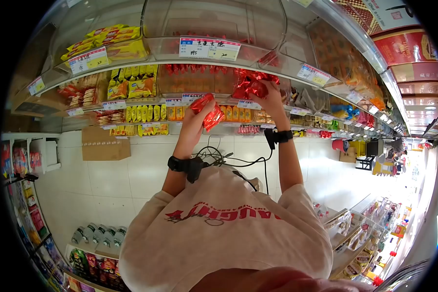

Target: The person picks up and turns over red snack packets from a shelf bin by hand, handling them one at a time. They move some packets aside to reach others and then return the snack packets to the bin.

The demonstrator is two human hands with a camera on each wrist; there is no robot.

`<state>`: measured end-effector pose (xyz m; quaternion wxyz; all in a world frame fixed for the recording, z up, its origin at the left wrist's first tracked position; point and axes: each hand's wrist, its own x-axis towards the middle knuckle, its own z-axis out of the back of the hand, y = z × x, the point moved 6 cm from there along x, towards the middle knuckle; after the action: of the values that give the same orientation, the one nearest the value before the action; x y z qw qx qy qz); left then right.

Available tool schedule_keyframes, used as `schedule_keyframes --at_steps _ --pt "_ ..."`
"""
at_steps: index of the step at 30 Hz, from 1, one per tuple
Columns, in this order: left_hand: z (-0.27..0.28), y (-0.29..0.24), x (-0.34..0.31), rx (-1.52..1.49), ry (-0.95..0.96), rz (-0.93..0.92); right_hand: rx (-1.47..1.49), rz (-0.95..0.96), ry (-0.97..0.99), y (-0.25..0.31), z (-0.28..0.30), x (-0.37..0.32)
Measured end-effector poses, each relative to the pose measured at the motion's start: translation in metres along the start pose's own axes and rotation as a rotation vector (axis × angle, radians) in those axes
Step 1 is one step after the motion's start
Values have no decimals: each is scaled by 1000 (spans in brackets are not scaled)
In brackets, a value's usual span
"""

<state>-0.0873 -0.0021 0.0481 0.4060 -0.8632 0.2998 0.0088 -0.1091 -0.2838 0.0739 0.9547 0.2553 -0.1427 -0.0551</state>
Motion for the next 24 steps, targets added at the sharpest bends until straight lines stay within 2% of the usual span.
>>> schedule_keyframes --at_steps 4,8,11,12,15,19,23,24 --pt "-6 6 12 68 42 -64 224 41 -70 69 39 -19" --pt "-39 3 12 50 44 -97 691 -5 -175 115 59 -39" --pt "-67 8 6 -45 20 -167 608 156 -285 120 54 -44" --pt "-74 12 3 -60 6 -199 476 219 -263 133 61 -47" --pt "-81 23 7 -18 -2 -219 638 158 -311 124 42 -56" --pt "-91 40 10 -48 -94 -245 643 168 -328 113 45 -65" --pt "-112 46 1 -248 3 -265 676 195 -271 101 48 -71" --pt "-118 44 -2 -243 0 -271 719 149 -213 95 46 -72"
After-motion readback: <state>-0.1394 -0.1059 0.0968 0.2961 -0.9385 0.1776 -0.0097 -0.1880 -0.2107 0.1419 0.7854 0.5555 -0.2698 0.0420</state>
